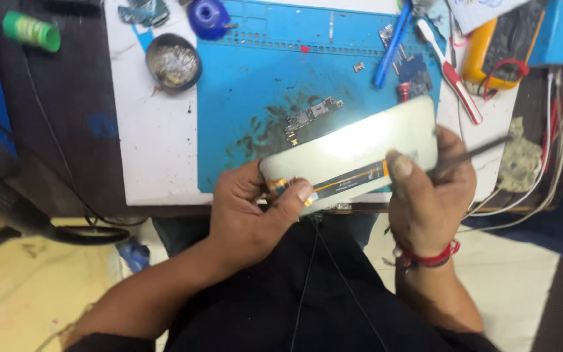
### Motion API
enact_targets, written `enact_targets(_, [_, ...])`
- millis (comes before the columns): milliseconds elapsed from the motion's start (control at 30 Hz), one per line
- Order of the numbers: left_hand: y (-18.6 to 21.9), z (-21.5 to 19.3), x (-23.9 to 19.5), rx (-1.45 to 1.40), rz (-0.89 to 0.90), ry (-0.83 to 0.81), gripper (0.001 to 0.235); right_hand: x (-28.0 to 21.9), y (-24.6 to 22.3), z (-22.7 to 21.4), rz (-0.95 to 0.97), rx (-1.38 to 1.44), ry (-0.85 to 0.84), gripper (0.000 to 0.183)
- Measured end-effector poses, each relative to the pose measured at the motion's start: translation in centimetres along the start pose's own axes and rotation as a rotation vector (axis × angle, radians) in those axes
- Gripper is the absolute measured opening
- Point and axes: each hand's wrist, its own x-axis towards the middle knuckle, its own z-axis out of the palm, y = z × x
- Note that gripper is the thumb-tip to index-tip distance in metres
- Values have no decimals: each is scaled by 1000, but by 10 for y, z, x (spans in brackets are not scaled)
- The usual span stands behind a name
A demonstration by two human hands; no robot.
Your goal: The person uses a soldering iron and tweezers to work on a small circuit board, then uses a desoldering pump to remove solder. The person wipes the board with a cloth afterward.
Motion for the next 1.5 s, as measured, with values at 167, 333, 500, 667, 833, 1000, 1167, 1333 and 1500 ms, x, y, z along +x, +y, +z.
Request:
enact_targets(167, [6, -5, -1, 53, 50, 25, 9, -20, 5, -10, 32, 83, -11, 40])
enact_targets(333, [9, -4, 1, 16, 39, 10, 9, -27, 5, -13, -10, 37, -7, 41])
enact_targets(500, [10, -4, 0, -3, 38, -2, 10, -27, 3, -12, -32, 28, -6, 41])
enact_targets(667, [11, -4, 0, -17, 36, -11, 12, -27, 2, -10, -37, 38, -23, 39])
enact_targets(833, [12, -4, -1, -24, 26, -11, 12, -28, 1, -10, -24, 40, -35, 35])
enact_targets(1000, [11, -5, -2, -38, 23, -20, 12, -27, -2, -4, -11, 44, -28, 34])
enact_targets(1167, [-1, -7, -4, -24, -17, 0, 11, -25, -7, 5, 40, 1, 30, 33])
enact_targets(1333, [-21, -11, 15, 25, -95, 56, 18, -5, 11, -12, 358, -35, 108, 29])
enact_targets(1500, [-28, -17, 21, 208, 25, 8, 33, 33, 17, -53, 165, 93, 239, 22])
